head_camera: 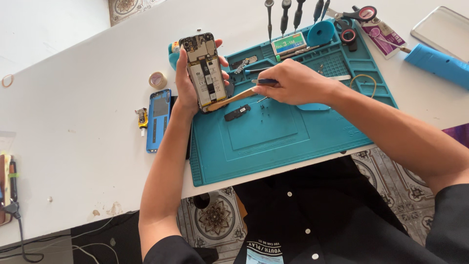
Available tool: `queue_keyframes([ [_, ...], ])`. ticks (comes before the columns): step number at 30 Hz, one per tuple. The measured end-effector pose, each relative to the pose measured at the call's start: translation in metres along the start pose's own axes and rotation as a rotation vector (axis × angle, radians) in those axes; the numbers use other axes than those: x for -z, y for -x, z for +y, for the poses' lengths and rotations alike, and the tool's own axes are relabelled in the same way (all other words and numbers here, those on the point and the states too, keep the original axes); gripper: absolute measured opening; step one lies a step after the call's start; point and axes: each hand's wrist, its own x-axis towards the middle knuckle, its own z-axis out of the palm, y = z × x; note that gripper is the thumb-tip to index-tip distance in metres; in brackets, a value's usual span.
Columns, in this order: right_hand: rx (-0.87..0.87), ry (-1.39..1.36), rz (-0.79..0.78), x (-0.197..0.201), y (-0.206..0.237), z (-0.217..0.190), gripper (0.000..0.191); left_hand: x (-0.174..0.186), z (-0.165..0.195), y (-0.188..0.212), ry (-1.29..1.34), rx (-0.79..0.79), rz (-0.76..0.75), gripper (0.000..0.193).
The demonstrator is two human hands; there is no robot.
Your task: The person cleans the interior of a disassembled smartphone using a brush and then uses a screwdriver to remove screws from the battery area. The person continues to manipulate internal components with their fingers and tools.
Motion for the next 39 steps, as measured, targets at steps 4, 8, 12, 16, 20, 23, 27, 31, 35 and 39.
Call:
queue_keyframes([
  [4, -0.001, 0.05, -0.002, -0.002, 0.0, -0.001, 0.031, 0.0, -0.001, 0.0, -0.04, -0.02, 0.015, 0.089],
  [8, 0.007, 0.127, -0.002, 0.01, -0.001, 0.008, 0.037, 0.0, -0.002, -0.001, -0.063, -0.019, 0.028, 0.088],
  [12, -0.052, 0.136, 0.067, 0.02, 0.0, 0.014, 0.034, 0.0, -0.002, -0.001, -0.072, -0.011, 0.035, 0.088],
  [16, 0.024, 0.111, 0.039, 0.009, 0.002, 0.009, 0.03, 0.0, -0.002, 0.0, -0.079, -0.003, 0.053, 0.088],
  [20, -0.006, 0.095, 0.015, 0.0, 0.004, 0.006, 0.031, 0.001, -0.002, 0.001, -0.076, 0.012, 0.065, 0.089],
  [23, 0.053, 0.144, 0.09, 0.009, 0.003, 0.01, 0.036, 0.0, -0.002, 0.0, -0.064, 0.008, 0.055, 0.088],
  [27, -0.137, 0.237, 0.075, 0.019, 0.002, 0.012, 0.048, -0.001, -0.001, 0.0, -0.072, 0.014, 0.058, 0.086],
  [31, 0.008, 0.23, 0.075, 0.013, 0.002, 0.006, 0.053, -0.002, -0.001, -0.001, -0.079, 0.013, 0.07, 0.084],
  [35, 0.07, 0.257, 0.146, 0.006, -0.001, 0.001, 0.05, -0.003, 0.001, -0.001, -0.081, 0.02, 0.07, 0.083],
  [39, 0.066, 0.275, 0.21, 0.018, -0.003, 0.004, 0.048, -0.004, 0.003, -0.001, -0.079, 0.038, 0.071, 0.083],
])
